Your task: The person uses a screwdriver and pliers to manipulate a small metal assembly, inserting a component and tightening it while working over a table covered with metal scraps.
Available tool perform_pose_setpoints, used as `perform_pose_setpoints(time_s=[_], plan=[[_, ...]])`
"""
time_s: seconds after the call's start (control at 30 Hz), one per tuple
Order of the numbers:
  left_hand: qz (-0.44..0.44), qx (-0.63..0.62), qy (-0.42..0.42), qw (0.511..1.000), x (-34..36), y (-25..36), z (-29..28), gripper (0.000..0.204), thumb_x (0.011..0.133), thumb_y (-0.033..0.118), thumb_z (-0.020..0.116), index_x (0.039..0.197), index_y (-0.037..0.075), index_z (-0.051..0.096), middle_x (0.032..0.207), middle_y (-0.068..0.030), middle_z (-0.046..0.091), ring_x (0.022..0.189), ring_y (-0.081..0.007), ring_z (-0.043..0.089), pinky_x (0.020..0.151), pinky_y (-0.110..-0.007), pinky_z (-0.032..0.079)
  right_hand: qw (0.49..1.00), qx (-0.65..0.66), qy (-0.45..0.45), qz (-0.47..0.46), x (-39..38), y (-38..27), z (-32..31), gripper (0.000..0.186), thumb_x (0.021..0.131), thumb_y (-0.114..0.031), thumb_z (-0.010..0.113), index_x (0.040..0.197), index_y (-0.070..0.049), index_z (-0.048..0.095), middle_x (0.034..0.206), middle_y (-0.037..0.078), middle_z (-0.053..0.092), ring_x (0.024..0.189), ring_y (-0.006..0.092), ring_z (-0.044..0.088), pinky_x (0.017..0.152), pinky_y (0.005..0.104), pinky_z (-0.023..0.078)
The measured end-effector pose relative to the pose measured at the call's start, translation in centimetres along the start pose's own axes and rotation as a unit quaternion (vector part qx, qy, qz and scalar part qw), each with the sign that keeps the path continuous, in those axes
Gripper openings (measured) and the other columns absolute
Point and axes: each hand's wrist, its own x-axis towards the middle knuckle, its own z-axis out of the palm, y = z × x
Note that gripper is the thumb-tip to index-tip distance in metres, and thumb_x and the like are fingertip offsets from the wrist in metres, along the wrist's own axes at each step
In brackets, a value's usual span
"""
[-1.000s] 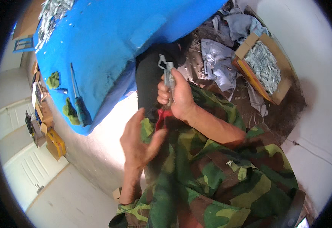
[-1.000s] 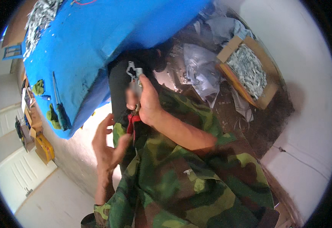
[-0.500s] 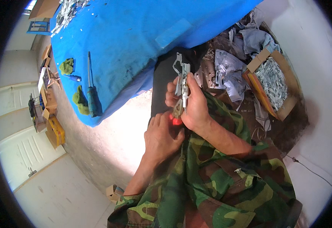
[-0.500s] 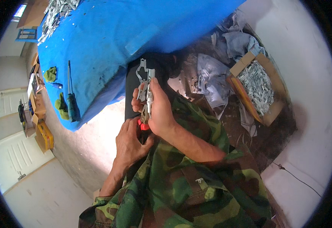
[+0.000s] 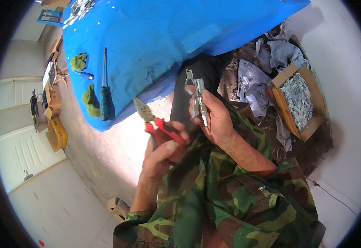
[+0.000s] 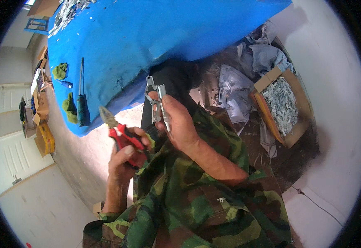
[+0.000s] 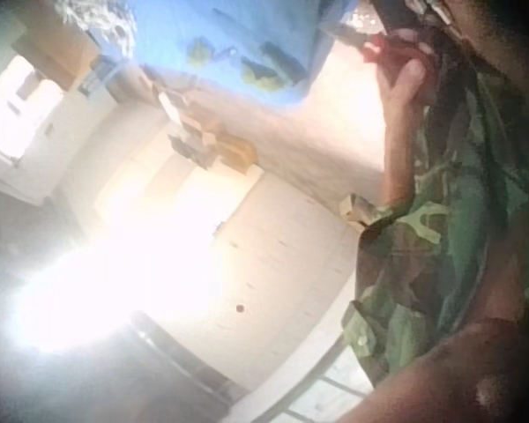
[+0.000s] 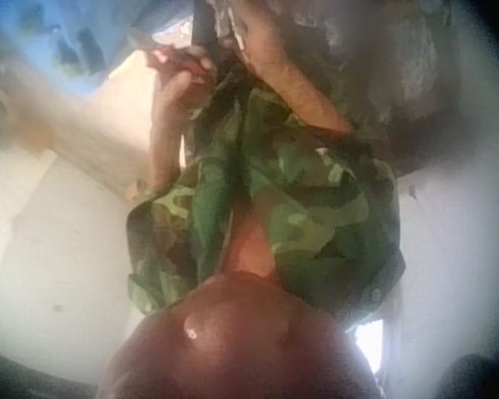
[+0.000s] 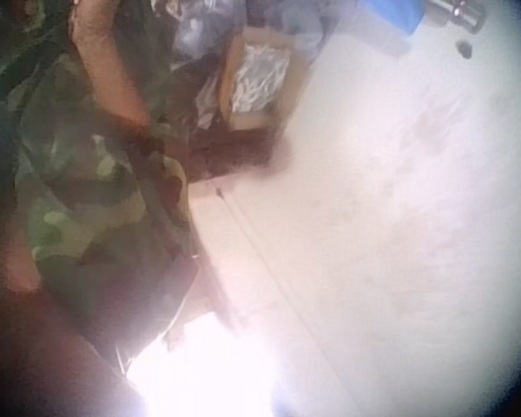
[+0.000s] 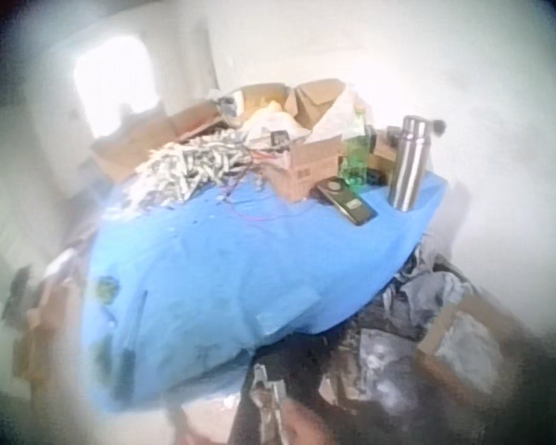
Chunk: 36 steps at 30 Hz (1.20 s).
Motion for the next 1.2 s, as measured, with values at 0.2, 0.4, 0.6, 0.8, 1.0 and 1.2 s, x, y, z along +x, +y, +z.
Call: perform_pose_setpoints(time_s=[0.2, 0.4, 0.6, 0.8, 1.0, 1.2], plan=[[-0.124, 0.102, 0.023, 0.987, -0.6, -2.1, -1.1, 0.042, 0.09, 0.024, 0.065, 0.124, -0.002, 0.062, 0.103, -0.015, 0.073, 0.091, -0.0193, 0.07, 0.071, -0.028, 0.054, 1.0, 0.005, -0.002, 0.017, 0.0, 0.3, 0.1, 0.045, 0.111, -0.037, 0.049, 0.139, -0.003, 0.06, 0.096, -0.003, 0.062, 0.079, 0.0067, 0.054, 0.065, 0.0246, 0.045], [-0.012, 0.347, 0.003, 0.938, -0.3, -0.1, -1.4, 0.035, 0.096, 0.016, 0.059, 0.125, -0.004, 0.063, 0.099, -0.0093, 0.071, 0.088, -0.0165, 0.065, 0.08, -0.032, 0.053, 1.0, -0.013, 0.009, 0.014, 0.5, 0.4, -0.6, 0.04, 0.11, -0.028, 0.056, 0.142, -0.005, 0.06, 0.105, 0.002, 0.069, 0.087, 0.0105, 0.065, 0.071, 0.027, 0.052], [0.005, 0.483, 0.058, 0.874, -0.7, -0.8, -2.3, 0.036, 0.097, 0.017, 0.058, 0.126, -0.004, 0.062, 0.087, -0.0103, 0.068, 0.08, -0.0181, 0.062, 0.076, -0.032, 0.051, 0.999, -0.025, 0.028, 0.008, 0.5, 0.4, 0.2, 0.033, 0.107, -0.026, 0.06, 0.136, -0.01, 0.062, 0.104, 0.002, 0.069, 0.092, 0.0108, 0.067, 0.069, 0.0244, 0.052], [0.062, 0.582, 0.105, 0.804, -0.7, -0.7, -3.0, 0.048, 0.098, 0.016, 0.06, 0.141, -0.004, 0.054, 0.09, -0.0174, 0.068, 0.079, -0.0273, 0.066, 0.077, -0.037, 0.053, 1.0, -0.008, 0.006, 0.005, 0.5, 0.4, 0.0, 0.031, 0.107, -0.021, 0.061, 0.135, -0.008, 0.061, 0.108, 0.004, 0.069, 0.097, 0.014, 0.07, 0.07, 0.0274, 0.058], [0.126, 0.651, 0.092, 0.743, -0.3, -1.1, -3.0, 0.056, 0.096, 0.011, 0.064, 0.147, -0.004, 0.048, 0.123, -0.028, 0.066, 0.107, -0.0426, 0.068, 0.093, -0.049, 0.054, 1.0, -0.018, -0.002, 0.012, 0.4, 0.6, -0.1, 0.03, 0.107, -0.02, 0.062, 0.134, -0.008, 0.061, 0.109, 0.003, 0.07, 0.097, 0.0138, 0.07, 0.07, 0.0282, 0.06], [0.129, 0.679, 0.095, 0.716, 0.1, -0.4, -2.0, 0.053, 0.091, 0.011, 0.068, 0.139, -0.006, 0.052, 0.127, -0.0257, 0.064, 0.117, -0.0431, 0.062, 0.096, -0.049, 0.053, 0.998, -0.046, -0.002, 0.03, 0.0, 0.8, 0.2, 0.029, 0.107, -0.02, 0.061, 0.133, -0.007, 0.062, 0.11, 0.002, 0.07, 0.096, 0.0121, 0.07, 0.071, 0.0288, 0.061]])
